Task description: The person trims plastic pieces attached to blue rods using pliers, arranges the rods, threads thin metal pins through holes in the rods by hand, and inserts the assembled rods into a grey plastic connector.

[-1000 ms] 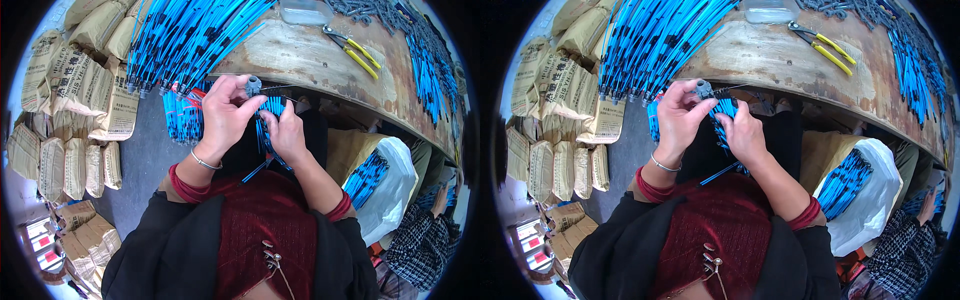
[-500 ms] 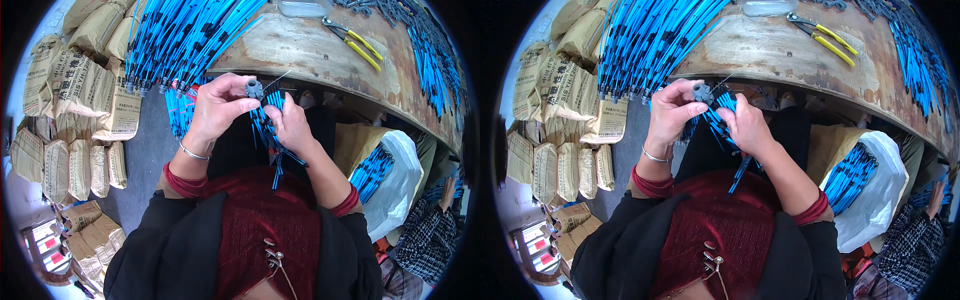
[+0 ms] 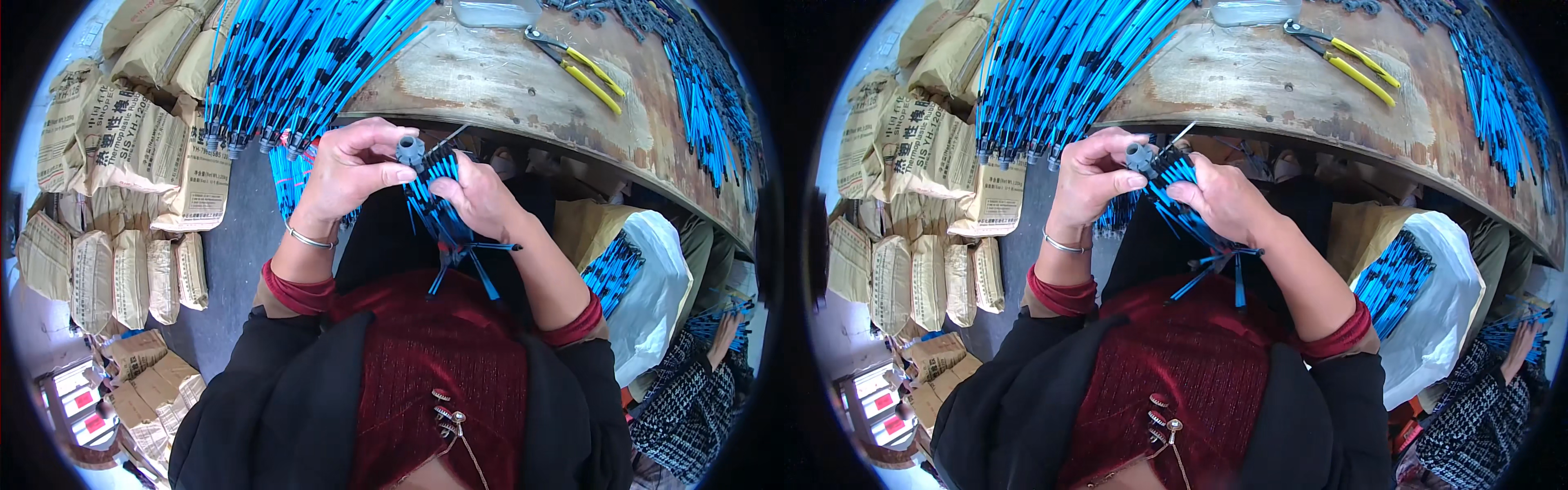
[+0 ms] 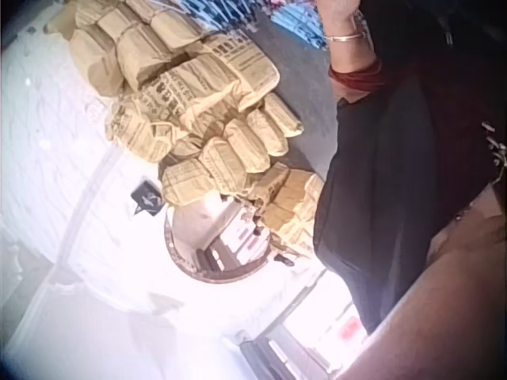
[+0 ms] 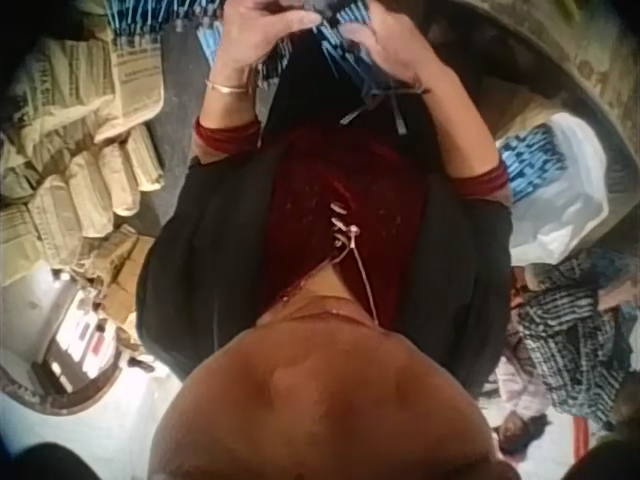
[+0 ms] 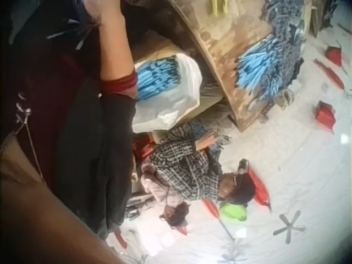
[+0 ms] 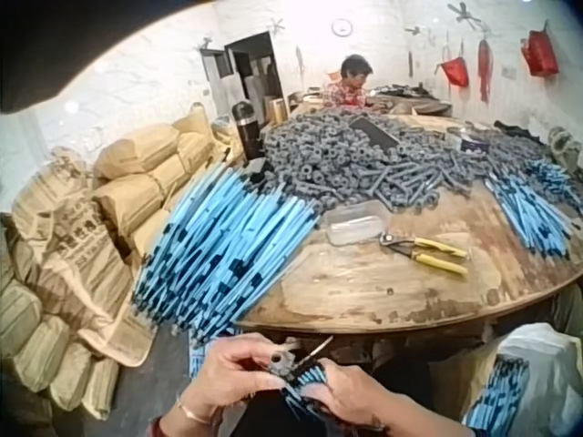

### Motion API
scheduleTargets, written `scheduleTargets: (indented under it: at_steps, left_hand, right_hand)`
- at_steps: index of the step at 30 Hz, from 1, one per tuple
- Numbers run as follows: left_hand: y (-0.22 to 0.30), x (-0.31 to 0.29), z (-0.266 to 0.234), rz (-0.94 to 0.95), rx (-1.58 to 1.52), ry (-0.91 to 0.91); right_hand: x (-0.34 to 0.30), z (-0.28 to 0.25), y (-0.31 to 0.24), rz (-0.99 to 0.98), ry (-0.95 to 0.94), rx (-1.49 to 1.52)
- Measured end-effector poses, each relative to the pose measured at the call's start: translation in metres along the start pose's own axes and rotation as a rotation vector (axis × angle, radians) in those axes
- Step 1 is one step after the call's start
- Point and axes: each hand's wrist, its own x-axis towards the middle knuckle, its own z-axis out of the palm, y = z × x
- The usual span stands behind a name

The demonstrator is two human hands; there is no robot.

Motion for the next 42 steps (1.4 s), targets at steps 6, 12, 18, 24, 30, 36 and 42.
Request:
scheduleTargets:
  at_steps: [6, 12, 18, 24, 30, 36, 42]
  left_hand:
    - [0.001, -0.003, -0.004, 0.051, -0.003, -0.129]
    - [0.005, -0.001, -0.003, -0.006, -0.020, -0.097]
    - [-0.002, 0.011, -0.008, 0.032, 0.018, -0.310]
    - [-0.022, 0.014, 0.006, -0.024, -0.145, -0.237]
    - [-0.036, 0.009, 0.067, -0.177, -0.210, 0.455]
    - [-0.032, -0.001, 0.074, 0.166, 0.468, 0.583]
    - [-0.028, -0.006, 0.064, 0.087, 0.410, 0.537]
  right_hand:
    - [0.003, -0.005, 0.002, -0.056, -0.163, 0.089]
    - [0.008, -0.008, 0.004, -0.006, -0.325, 0.200]
    - [-0.009, 0.002, 0.011, 0.009, -0.287, 0.374]
    - [-0.018, 0.011, 0.009, 0.116, -0.065, 0.458]
    - [-0.008, 0.019, 0.017, 0.178, 0.322, 0.435]
    - [-0.006, 0.027, -0.011, 0.215, 0.393, 0.210]
    - [-0.009, 0.045, -0.009, 0.062, 0.578, 0.136]
